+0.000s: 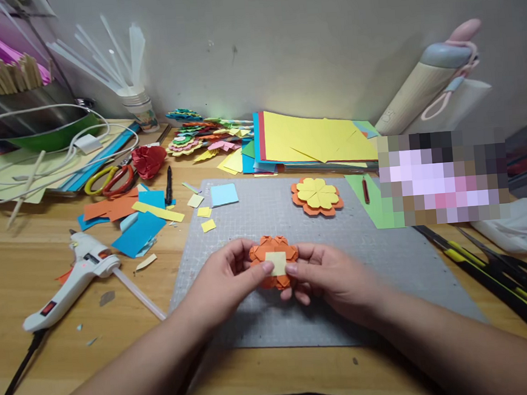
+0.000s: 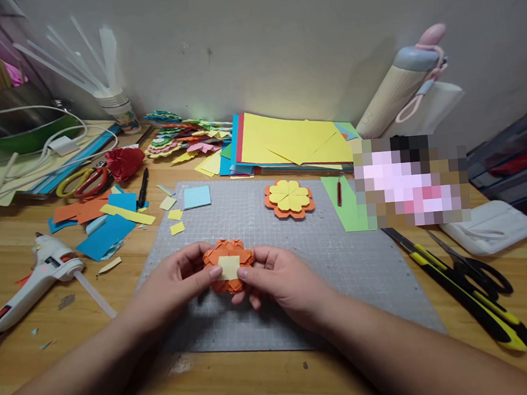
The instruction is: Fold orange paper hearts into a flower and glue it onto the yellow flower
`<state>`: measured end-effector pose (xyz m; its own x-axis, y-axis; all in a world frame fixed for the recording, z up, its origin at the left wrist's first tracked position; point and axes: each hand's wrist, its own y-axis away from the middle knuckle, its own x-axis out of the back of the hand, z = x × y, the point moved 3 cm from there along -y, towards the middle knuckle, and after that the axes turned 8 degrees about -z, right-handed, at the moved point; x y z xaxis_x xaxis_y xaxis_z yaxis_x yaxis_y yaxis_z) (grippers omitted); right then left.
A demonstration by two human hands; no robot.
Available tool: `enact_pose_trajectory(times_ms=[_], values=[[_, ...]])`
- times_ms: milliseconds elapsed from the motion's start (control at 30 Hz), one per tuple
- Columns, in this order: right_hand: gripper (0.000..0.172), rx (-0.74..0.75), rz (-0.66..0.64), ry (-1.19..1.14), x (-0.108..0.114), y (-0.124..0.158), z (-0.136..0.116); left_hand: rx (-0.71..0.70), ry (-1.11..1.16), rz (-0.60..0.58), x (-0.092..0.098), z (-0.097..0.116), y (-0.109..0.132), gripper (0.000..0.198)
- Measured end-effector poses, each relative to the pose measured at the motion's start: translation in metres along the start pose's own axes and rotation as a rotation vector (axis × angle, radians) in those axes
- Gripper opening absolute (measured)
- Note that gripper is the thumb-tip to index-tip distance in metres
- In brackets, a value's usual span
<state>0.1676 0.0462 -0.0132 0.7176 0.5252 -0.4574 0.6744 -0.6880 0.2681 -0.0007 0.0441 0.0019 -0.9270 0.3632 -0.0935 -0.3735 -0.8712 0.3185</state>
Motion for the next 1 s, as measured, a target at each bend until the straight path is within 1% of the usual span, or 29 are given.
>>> enact_pose_trajectory(times_ms=[67, 133, 200, 300, 367, 433, 533, 600, 700, 833, 1000], values=[[0.025, 0.016, -0.015, -0.014, -0.005, 0.001, 0.001, 0.017, 0.028, -0.065, -0.002, -0.003, 0.000, 0.021], [0.025, 0.012, -0.023, -0.022, -0.008, 0.001, 0.001, 0.025, 0.071, -0.062, -0.001, -0.006, -0.001, 0.019], [0.025, -0.028, -0.019, -0.010, -0.010, 0.001, 0.003, 0.026, 0.125, -0.045, -0.001, -0.008, -0.001, 0.019], [0.024, -0.087, 0.001, 0.056, -0.009, 0.002, 0.004, 0.042, 0.185, -0.090, -0.002, -0.008, 0.000, 0.024], [0.024, -0.093, 0.008, 0.123, -0.008, 0.003, 0.002, 0.070, 0.176, -0.127, -0.004, -0.008, 0.000, 0.026], [0.024, -0.065, 0.010, 0.187, -0.008, 0.004, 0.000, 0.086, 0.148, -0.149, -0.005, -0.007, 0.000, 0.024], [0.027, -0.005, 0.009, 0.268, -0.010, 0.005, -0.004, 0.060, 0.142, -0.134, -0.004, -0.006, 0.000, 0.024], [0.027, 0.009, 0.006, 0.316, -0.011, 0.006, -0.006, 0.048, 0.165, -0.131, -0.004, -0.006, 0.001, 0.024], [0.023, 0.022, -0.003, 0.385, -0.013, 0.008, -0.009, 0.104, 0.216, -0.184, -0.006, -0.008, 0.002, 0.026], [0.023, 0.078, -0.014, 0.494, -0.015, 0.008, -0.015, 0.183, 0.213, -0.218, -0.009, -0.009, 0.003, 0.020], [0.022, 0.093, -0.025, 0.490, -0.016, 0.009, -0.014, 0.164, 0.176, -0.232, -0.010, -0.007, 0.003, 0.017]])
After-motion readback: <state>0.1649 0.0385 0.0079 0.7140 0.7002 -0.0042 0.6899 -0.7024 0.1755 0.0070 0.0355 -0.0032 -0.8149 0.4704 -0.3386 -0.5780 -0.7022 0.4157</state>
